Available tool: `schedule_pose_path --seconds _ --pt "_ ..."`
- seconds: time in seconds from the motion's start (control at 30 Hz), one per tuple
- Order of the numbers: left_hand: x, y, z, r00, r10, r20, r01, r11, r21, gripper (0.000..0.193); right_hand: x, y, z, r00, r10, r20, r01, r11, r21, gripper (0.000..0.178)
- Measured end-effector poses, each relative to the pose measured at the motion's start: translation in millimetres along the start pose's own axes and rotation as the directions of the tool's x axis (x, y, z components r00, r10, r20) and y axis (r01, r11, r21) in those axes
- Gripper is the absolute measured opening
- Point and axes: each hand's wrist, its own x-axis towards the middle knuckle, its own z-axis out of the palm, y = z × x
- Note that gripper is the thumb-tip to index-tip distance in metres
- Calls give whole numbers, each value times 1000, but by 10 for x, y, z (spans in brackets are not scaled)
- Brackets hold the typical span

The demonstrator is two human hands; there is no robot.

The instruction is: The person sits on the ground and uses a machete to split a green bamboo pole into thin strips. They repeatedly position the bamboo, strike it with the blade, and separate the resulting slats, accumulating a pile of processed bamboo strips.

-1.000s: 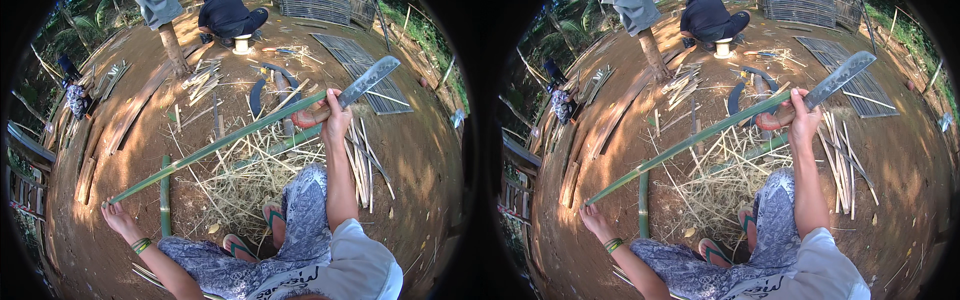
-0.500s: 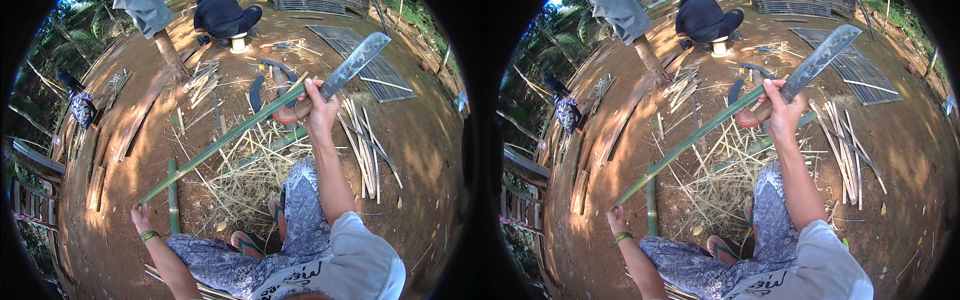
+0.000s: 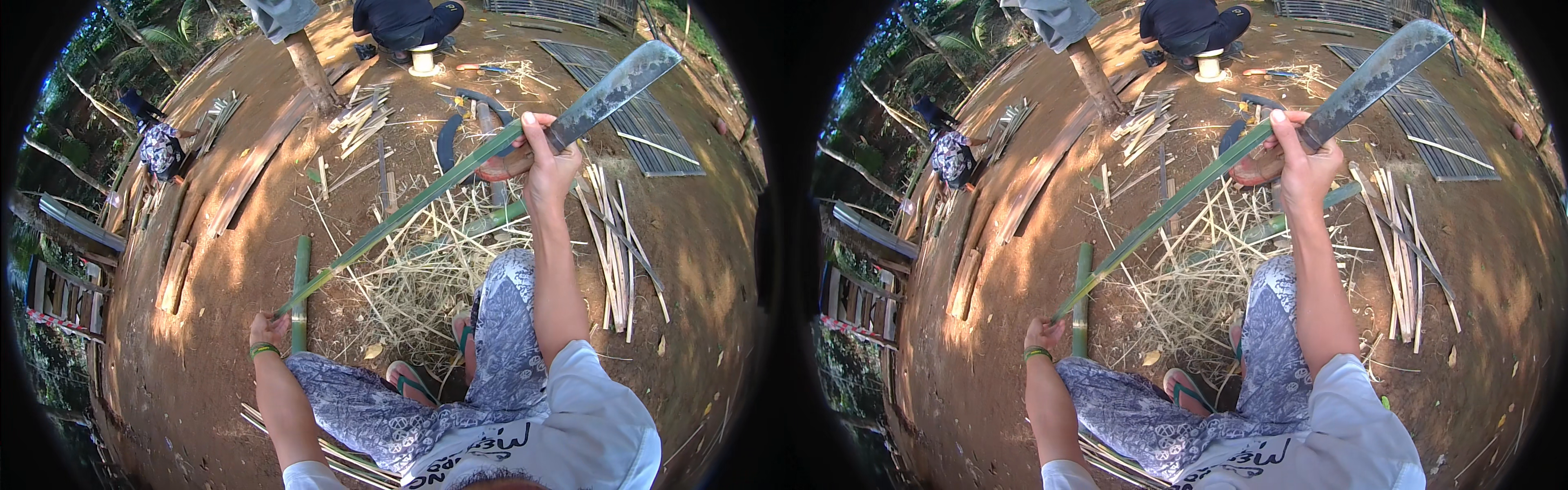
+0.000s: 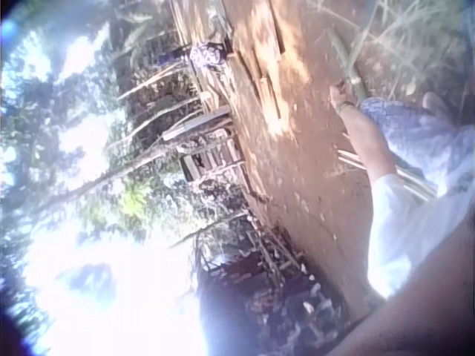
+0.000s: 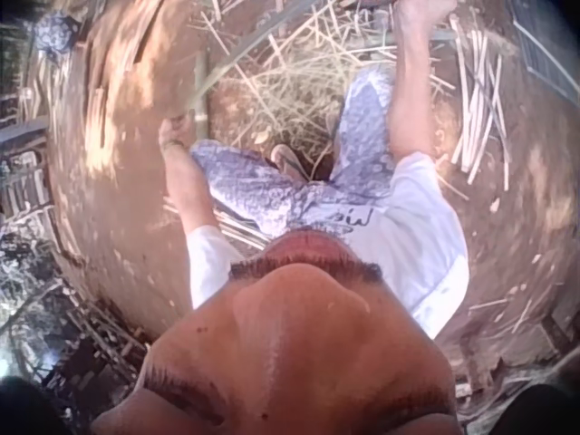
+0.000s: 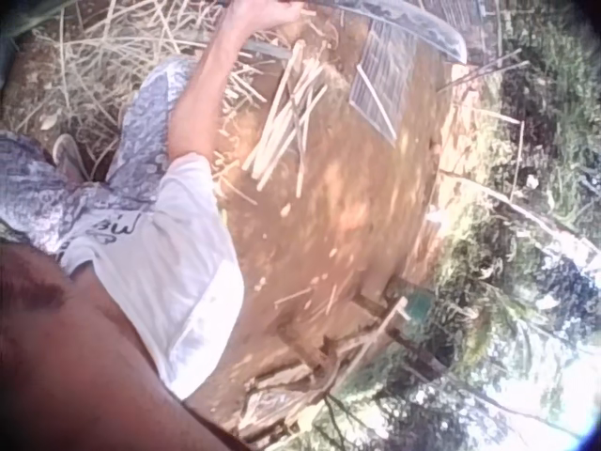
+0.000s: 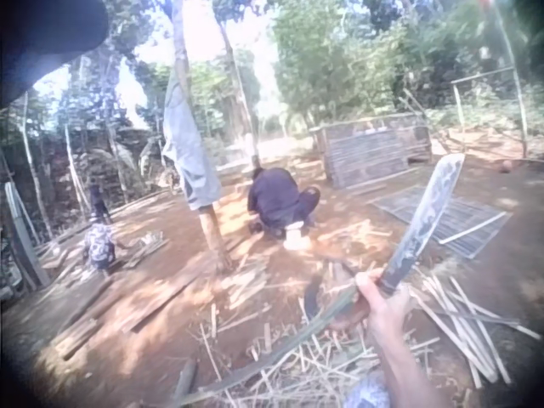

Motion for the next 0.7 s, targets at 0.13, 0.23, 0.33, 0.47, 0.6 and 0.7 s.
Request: schedule_pose_path --seconds 0.13,0.23,0.33,0.47,0.6,0.7 --pt "-335 -18 396 979 185 -84 -94 779 619 44 94 -33 49 998 16 62 -17 1000 17 14" --pt "-487 76 879 707 691 153 -607 482 631 43 22 -71 246 981 10 193 -7 1000 -15 15" --pt "-2332 -152 2237 449 751 483 -889 326 321 44 -104 -159 328 945 76 318 -28 988 -155 17" --pt "-3671 -428 2792 77 661 746 -946 284 -154 40 -308 -237 659 886 76 457 -18 991 -130 16" --pt "-4320 -514 3019 -176 636 751 -917 171 -360 37 -438 -435 843 818 97 566 -109 994 -14 16" --pt "-4484 -429 3030 -193 610 768 -943 102 -318 33 -469 -484 880 796 47 604 -93 995 46 16"
